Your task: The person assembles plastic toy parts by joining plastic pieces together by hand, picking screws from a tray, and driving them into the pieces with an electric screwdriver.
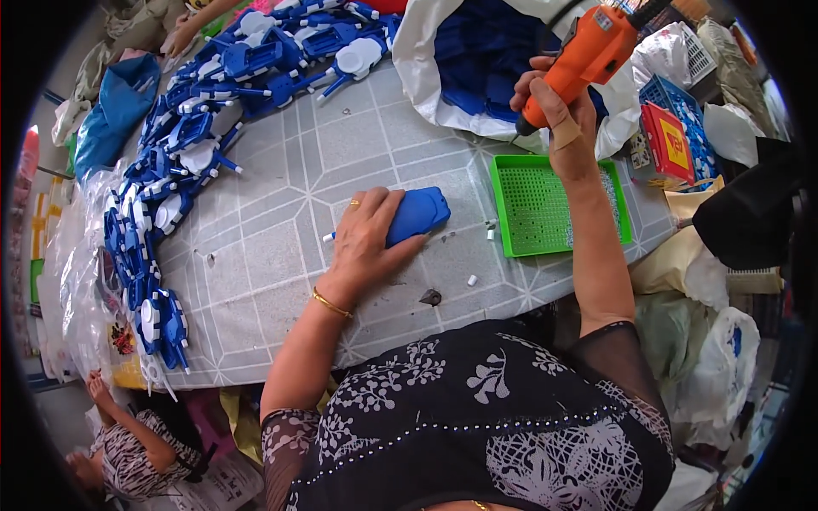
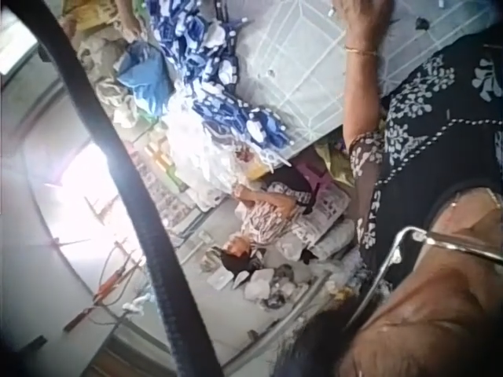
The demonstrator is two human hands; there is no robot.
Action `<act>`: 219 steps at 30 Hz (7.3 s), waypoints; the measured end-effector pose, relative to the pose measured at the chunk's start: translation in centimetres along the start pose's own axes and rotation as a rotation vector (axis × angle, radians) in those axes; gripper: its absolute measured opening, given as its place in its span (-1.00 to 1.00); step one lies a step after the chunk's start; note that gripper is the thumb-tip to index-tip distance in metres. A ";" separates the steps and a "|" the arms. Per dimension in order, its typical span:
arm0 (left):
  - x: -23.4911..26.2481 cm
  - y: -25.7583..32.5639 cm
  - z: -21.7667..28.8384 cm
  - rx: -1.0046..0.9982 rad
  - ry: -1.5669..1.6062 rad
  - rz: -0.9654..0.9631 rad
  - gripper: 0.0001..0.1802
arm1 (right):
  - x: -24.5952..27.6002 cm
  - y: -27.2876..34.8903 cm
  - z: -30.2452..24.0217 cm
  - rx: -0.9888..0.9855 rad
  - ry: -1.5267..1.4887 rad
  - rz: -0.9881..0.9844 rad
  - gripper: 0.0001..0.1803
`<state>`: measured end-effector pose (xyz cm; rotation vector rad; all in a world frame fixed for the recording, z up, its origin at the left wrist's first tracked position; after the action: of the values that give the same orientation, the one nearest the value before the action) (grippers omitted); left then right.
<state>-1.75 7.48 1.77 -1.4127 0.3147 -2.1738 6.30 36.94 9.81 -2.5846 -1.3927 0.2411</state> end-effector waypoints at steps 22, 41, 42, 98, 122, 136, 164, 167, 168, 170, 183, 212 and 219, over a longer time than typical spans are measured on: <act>-0.5 0.5 -1.3 -0.069 -0.019 0.015 -0.21 | -1.5 1.9 3.8 -0.107 -0.123 0.138 -0.82; -0.7 0.3 -1.1 -0.057 -0.022 0.004 -0.21 | -1.6 1.6 5.5 -0.078 -0.120 0.115 -0.75; -0.8 0.3 -1.1 -0.054 -0.028 0.001 -0.20 | -1.5 1.5 5.5 -0.078 -0.122 0.119 -0.76; -0.8 0.1 -1.0 -0.085 -0.070 -0.032 -0.21 | -9.5 4.6 3.7 -0.170 -0.226 -0.143 -0.74; 18.7 25.1 9.0 0.532 -0.843 0.414 -0.24 | 2.8 0.0 5.0 0.150 -0.167 0.099 -0.62; 27.5 33.6 -4.6 0.739 -1.175 0.297 -0.24 | 8.6 -3.0 5.1 -0.022 0.013 0.031 -0.68; 2.7 8.4 -0.4 1.108 1.175 0.423 -0.21 | -2.5 -9.6 9.3 -0.080 1.387 -0.150 -0.70; 5.4 7.9 -0.3 0.716 -0.170 -0.132 -0.18 | -0.5 -9.9 9.5 -0.057 1.370 -0.013 -0.71; 5.5 8.4 -0.7 0.679 -0.270 -0.106 -0.21 | 0.1 -10.0 9.5 -0.030 1.315 0.033 -0.69; 6.2 8.9 -1.1 0.654 -0.367 -0.088 -0.26 | 1.4 -10.2 9.5 -0.005 1.265 0.085 -0.66; 6.3 -1.2 1.2 0.684 1.509 0.504 -0.57 | -11.9 3.7 1.6 -0.003 0.207 -0.474 -0.70; 6.0 7.7 4.8 0.210 0.061 -0.037 -0.25 | -10.5 9.1 5.3 -0.558 0.053 -0.590 -0.47; 5.2 4.1 0.1 -0.233 -0.048 -0.253 0.04 | -7.9 10.9 2.9 -0.164 0.637 -0.536 -0.45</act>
<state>-2.12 1.28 3.94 -1.7104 0.4020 -2.3614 10.15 24.74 4.74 -1.9899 -1.7801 -0.7272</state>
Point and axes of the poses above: each hand's wrist, its own y-axis away from the middle knuckle, its own x-axis out of the back of the hand, z = x × y, the point moved 2 cm from there along -y, towards the middle knuckle, and after that the axes turned 12 degrees about -x, right-handed, at the moved point
